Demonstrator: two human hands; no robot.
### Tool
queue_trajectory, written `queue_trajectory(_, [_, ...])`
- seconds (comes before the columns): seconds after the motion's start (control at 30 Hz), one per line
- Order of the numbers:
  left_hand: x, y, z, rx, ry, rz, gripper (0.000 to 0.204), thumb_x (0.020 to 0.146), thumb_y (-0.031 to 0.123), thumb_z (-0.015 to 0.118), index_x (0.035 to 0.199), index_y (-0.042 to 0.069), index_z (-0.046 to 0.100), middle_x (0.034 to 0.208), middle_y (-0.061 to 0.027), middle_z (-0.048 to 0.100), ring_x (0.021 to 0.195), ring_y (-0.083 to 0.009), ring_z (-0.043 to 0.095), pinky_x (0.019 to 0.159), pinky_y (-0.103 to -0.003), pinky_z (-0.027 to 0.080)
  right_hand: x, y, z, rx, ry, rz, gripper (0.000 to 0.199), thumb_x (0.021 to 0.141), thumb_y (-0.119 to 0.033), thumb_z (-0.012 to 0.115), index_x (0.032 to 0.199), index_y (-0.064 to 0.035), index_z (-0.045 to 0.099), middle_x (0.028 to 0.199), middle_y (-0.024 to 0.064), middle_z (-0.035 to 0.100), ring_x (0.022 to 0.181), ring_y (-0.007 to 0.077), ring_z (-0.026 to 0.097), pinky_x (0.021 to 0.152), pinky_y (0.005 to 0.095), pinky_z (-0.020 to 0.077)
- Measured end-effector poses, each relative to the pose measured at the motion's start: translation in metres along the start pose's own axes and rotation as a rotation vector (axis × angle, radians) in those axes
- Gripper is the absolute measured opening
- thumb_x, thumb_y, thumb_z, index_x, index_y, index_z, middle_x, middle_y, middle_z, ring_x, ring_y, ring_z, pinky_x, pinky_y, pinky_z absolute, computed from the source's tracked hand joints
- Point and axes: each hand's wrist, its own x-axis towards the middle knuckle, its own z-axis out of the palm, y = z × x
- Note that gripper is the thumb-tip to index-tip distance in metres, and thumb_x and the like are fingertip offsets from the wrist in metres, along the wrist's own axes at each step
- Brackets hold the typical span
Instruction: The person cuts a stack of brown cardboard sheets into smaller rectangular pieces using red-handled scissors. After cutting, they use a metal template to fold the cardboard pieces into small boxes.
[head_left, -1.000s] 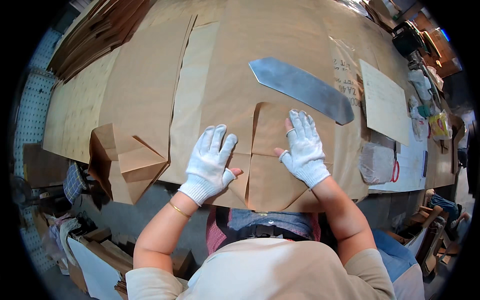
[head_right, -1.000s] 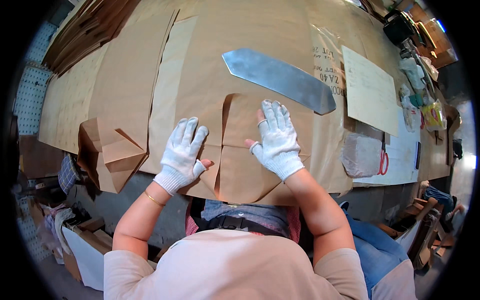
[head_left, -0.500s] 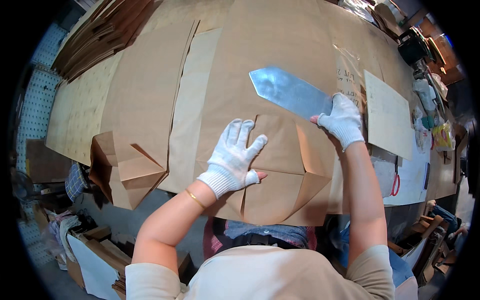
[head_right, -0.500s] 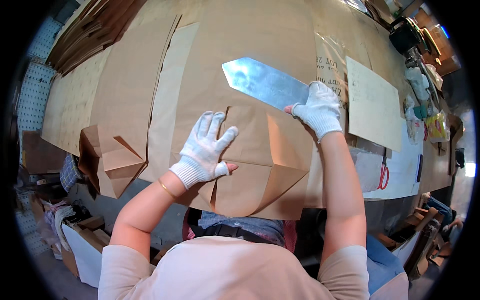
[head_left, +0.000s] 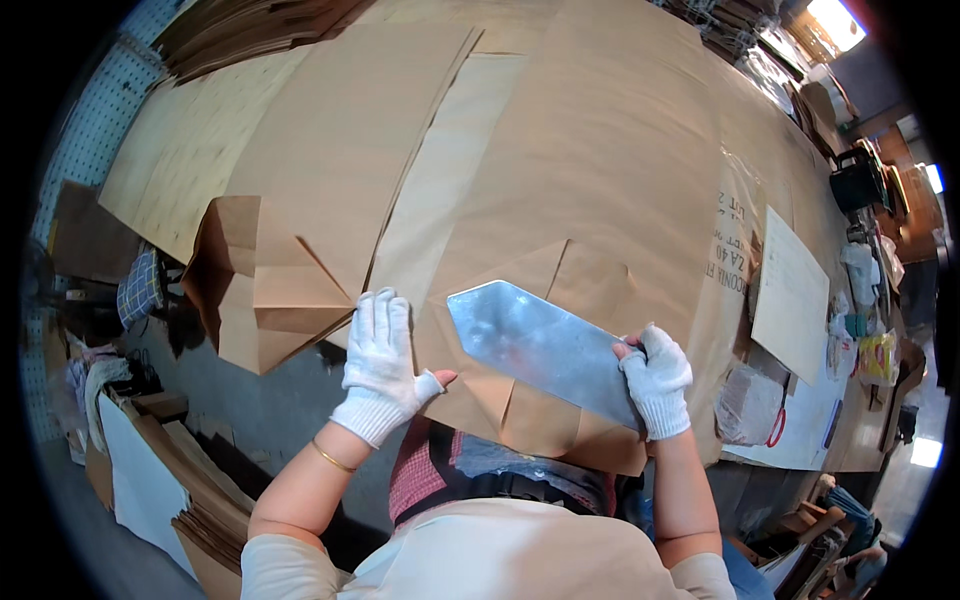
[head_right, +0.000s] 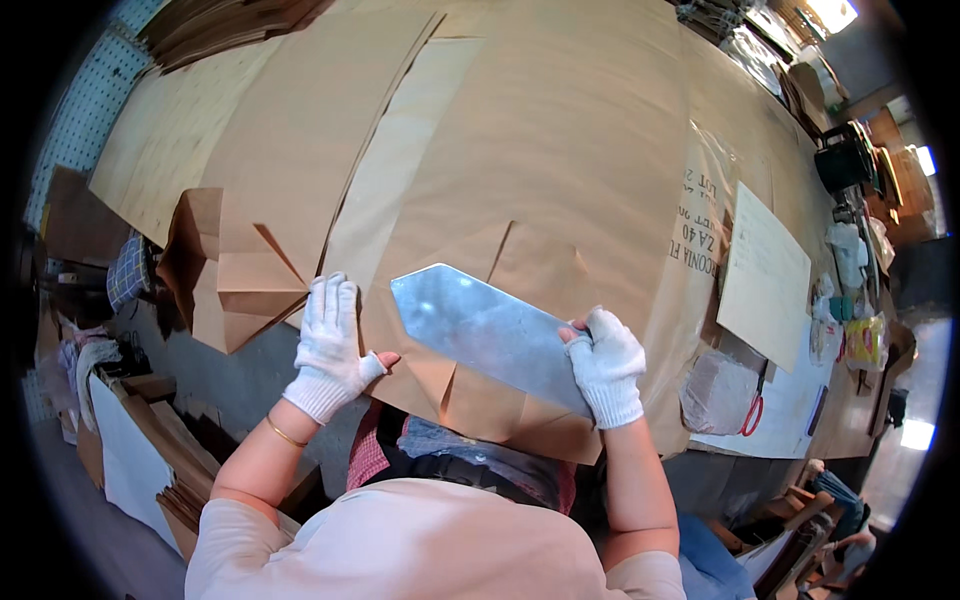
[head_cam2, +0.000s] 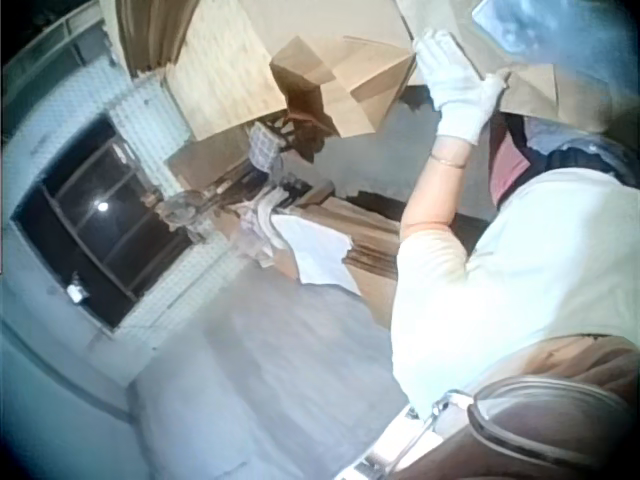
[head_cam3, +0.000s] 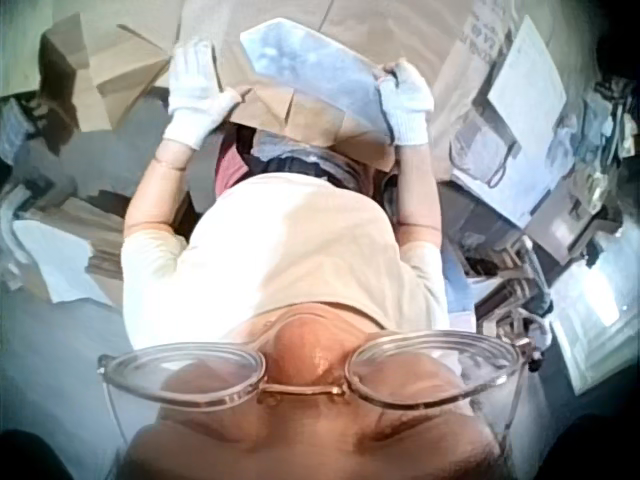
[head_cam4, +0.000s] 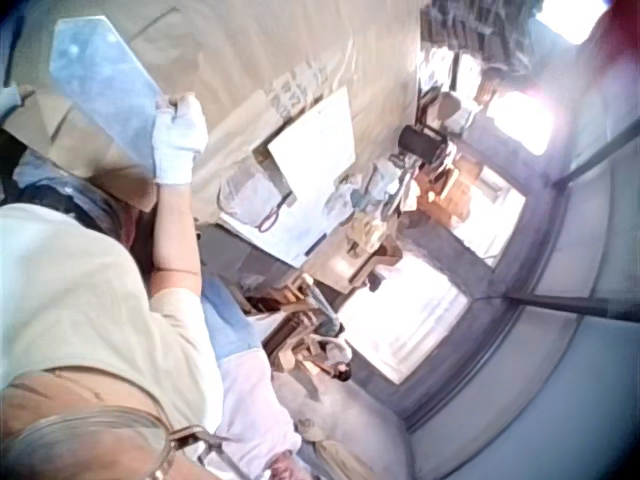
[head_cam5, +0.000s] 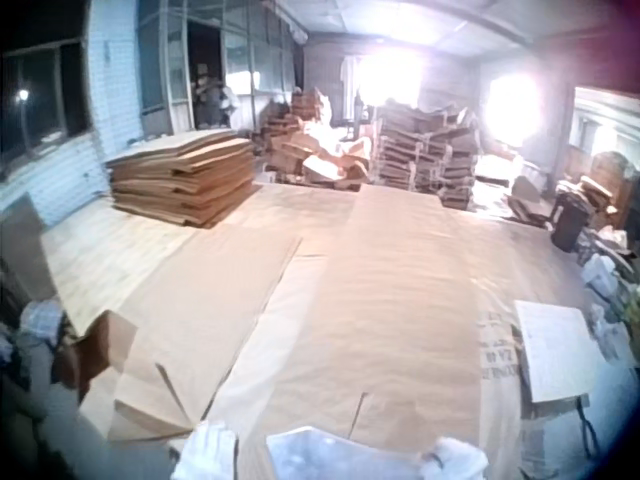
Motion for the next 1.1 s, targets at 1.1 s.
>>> queue_trajectory(1.1, [-0.005,0.036,0.02,-0.058,-0.102,0.451,0.068,0.079,0.009,0.059,0.145,0.006,0.047,0.153,-0.0245,0.042,0.143,-0.0477,0.035,0.114,-0.054,0.034,-0.018,-0.01,0.019,-0.256,-0.058,-0.557,0.085,0.065,-0.048,0.082,0.13,0.0013,0.059,0.147,0.0199,0.046,0.14,0.0385,0.039,0.119,0.0541,0.0274])
